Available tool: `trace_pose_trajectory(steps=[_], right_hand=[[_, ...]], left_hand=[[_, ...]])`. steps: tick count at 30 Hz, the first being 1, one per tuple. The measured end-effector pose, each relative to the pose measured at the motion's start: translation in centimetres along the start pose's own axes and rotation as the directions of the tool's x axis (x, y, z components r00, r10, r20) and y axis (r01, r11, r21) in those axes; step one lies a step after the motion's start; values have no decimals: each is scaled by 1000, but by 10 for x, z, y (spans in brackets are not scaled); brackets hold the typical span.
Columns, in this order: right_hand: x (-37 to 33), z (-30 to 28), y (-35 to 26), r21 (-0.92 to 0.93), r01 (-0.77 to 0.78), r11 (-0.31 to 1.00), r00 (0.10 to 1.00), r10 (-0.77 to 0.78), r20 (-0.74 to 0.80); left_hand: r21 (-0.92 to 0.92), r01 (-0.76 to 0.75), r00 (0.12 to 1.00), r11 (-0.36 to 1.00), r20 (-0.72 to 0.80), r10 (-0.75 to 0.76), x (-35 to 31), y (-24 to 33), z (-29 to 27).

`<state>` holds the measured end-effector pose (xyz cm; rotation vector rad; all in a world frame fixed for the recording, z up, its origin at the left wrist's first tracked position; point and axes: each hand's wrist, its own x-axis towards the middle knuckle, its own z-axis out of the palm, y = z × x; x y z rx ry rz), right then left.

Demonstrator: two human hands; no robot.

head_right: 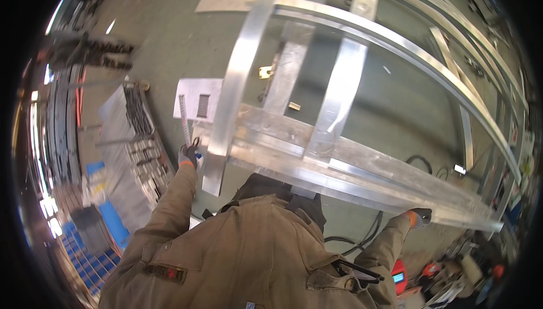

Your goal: The person measures and positions aluminum bars on a metal frame, then uses a welding torch to tack weld the bars in place. The person repeatedly measures, adjusts, and welds multiple bars to assemble the frame.

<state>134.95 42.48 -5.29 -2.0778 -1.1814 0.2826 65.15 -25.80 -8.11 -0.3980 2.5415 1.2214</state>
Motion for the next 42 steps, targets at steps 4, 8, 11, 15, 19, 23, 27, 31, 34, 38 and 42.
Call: trace_pose_trajectory(steps=[4,8,11,15,19,23,27,31,34,38,42], right_hand=[[-84,86,-97,449,114,886,906,-278,318],[-282,153,-218,604,-165,779,470,-477,743],[-433,166,-296,424,-378,823,146,-399,905],[-566,163,-343,169,-349,922,-46,-197,979],[-616,162,-343,21,-382,924,-79,-55,995],[-631,165,-336,72,-532,843,-64,-125,990],[-630,166,-338,125,-448,885,3,-138,990],[-627,164,-342,124,-360,925,1,-132,991],[-628,169,-337,163,-380,911,-11,-181,983],[-613,197,-326,114,-388,915,-159,-189,969],[-603,231,-315,150,-357,922,-258,-251,933]], left_hand=[[4,62,992,998,107,-63,-49,19,-16],[-10,71,979,997,192,-67,-88,21,-33],[10,115,965,993,236,-114,-101,13,-49],[96,121,917,988,371,-149,-105,1,-69],[77,143,862,987,480,-163,-106,-3,-74],[129,100,784,987,601,-158,-100,0,-76],[130,64,720,989,680,-136,-91,-4,-84],[139,138,661,981,724,-196,-95,-26,-111],[120,93,619,988,770,-152,-108,-53,-137],[161,12,553,987,821,-141,-133,-94,-145],[-13,-422,527,907,810,257,-147,-111,-122]])
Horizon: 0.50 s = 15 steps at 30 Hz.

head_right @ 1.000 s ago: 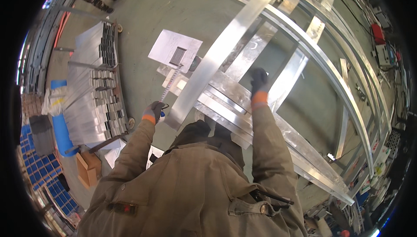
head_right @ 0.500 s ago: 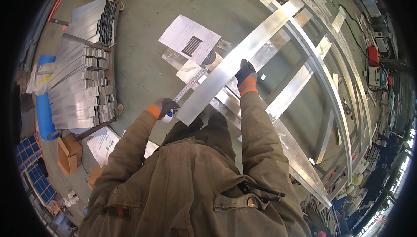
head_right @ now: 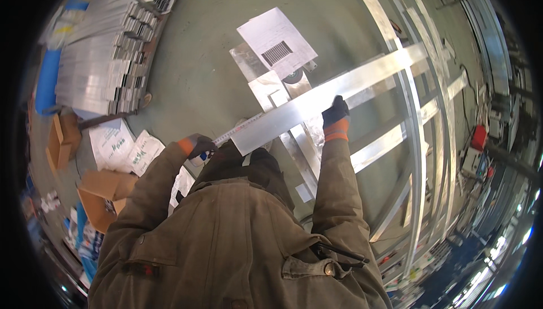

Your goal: The person measures and positions aluminum bars on a metal frame, then uses a welding torch to tack weld the bars in place. The person repeatedly measures, adjusts, and welds multiple bars to assemble the frame.

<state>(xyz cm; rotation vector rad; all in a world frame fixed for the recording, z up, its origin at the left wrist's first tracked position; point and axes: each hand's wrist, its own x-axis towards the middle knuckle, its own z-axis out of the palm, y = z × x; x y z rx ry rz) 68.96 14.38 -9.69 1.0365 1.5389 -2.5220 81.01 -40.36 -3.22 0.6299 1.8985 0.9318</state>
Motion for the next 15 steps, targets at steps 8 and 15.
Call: trace_pose_trajectory(steps=[8,15], right_hand=[[-5,1,-12,167,-56,984,987,28,161],[-26,11,-18,38,-21,999,999,20,40]], left_hand=[[-256,196,975,946,-48,-215,28,29,21],[-134,2,991,991,-131,-20,38,18,8]])
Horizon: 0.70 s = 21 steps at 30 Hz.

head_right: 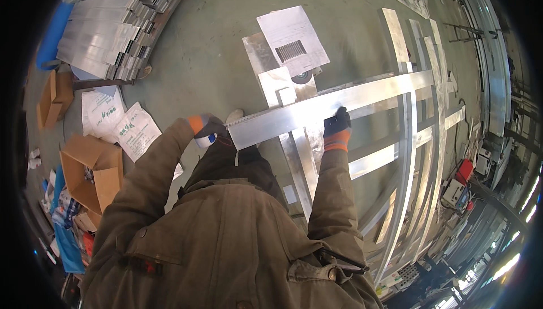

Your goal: The person measures and positions aluminum bars on a metal frame, then uses a welding torch to tack weld the bars in place. The person repeatedly measures, adjusts, and welds multiple bars to assemble the frame.

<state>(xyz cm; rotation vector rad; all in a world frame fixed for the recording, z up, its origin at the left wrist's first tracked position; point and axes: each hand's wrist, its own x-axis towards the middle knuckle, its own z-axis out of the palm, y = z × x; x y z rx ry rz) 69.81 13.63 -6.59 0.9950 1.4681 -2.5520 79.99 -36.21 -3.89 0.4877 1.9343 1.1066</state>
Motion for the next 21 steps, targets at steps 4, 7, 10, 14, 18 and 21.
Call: trace_pose_trajectory(steps=[4,7,10,14,18,21], right_hand=[[-7,7,-3,64,-17,998,1000,16,6],[-11,10,-4,76,-26,997,1000,26,-2],[-9,11,-4,77,-18,997,1000,17,18],[-6,10,-4,38,-25,999,999,24,34],[-6,11,-5,-54,-2,999,997,6,73],[-7,13,-6,-105,29,994,997,-22,70]], left_hand=[[-65,150,988,986,33,-149,-5,10,-9],[-49,113,992,992,54,-111,-6,16,-16],[-23,-17,998,1000,61,19,-4,13,-19],[45,18,997,999,78,-21,-1,5,-18],[-83,404,908,911,154,-389,9,9,-22],[-160,544,834,824,210,-510,13,10,-25]])
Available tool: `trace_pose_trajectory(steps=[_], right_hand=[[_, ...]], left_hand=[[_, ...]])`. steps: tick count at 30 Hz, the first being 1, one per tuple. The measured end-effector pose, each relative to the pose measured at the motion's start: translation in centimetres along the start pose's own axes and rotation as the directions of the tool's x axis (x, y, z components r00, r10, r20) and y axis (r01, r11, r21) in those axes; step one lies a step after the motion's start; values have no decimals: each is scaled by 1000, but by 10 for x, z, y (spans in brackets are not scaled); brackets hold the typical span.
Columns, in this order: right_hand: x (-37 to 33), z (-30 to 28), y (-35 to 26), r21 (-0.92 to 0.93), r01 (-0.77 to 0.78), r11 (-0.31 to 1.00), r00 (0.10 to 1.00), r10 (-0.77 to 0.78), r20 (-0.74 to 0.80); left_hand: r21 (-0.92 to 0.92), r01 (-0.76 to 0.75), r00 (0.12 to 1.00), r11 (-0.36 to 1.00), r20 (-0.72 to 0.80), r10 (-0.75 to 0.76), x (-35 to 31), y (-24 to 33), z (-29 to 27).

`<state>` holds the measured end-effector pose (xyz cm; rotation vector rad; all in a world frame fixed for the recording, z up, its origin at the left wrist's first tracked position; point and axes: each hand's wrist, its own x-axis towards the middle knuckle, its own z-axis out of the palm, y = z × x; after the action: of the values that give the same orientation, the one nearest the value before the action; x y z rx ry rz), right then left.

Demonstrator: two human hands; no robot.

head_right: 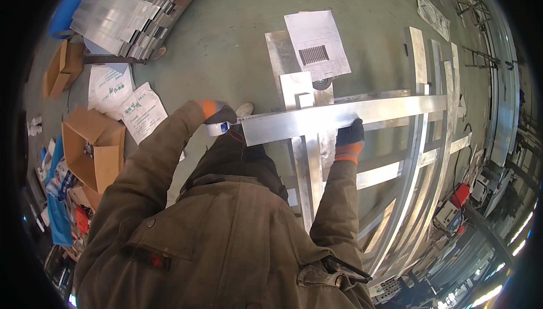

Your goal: The person measures and positions aluminum bars on a metal frame, then uses a welding torch to tack weld the bars in place. The person repeatedly measures, adjusts, and welds multiple bars to assemble the frame.

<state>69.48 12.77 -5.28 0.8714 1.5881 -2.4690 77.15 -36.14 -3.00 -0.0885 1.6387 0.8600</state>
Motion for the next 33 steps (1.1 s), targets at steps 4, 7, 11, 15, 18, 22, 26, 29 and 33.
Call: trace_pose_trajectory(steps=[4,7,11,15,18,22,26,29,33], right_hand=[[7,-5,4,-202,99,974,994,-86,72],[23,-14,18,-247,113,962,993,-99,67],[42,-28,37,-368,208,906,978,-191,84],[37,-29,31,-499,262,826,965,-222,139],[24,-13,22,-13,-50,999,999,50,-5],[9,8,22,-145,25,989,1000,-26,-5],[7,4,25,-708,393,587,891,-432,137],[3,-3,18,-679,315,663,945,-287,158],[-18,3,6,-36,-154,987,984,151,-95]], left_hand=[[77,-157,988,985,20,156,8,-10,0],[87,-215,975,973,-43,220,15,-20,4],[90,-106,991,990,-67,112,16,-20,6],[161,-179,978,971,-78,193,3,-14,3],[112,-374,917,921,-103,385,-11,-16,1],[53,-251,962,967,-102,255,-15,-13,2],[-64,-181,981,981,-78,176,-8,-7,6],[19,-232,966,972,-111,233,-9,-6,6],[2,-190,976,982,-105,189,-12,1,8]])
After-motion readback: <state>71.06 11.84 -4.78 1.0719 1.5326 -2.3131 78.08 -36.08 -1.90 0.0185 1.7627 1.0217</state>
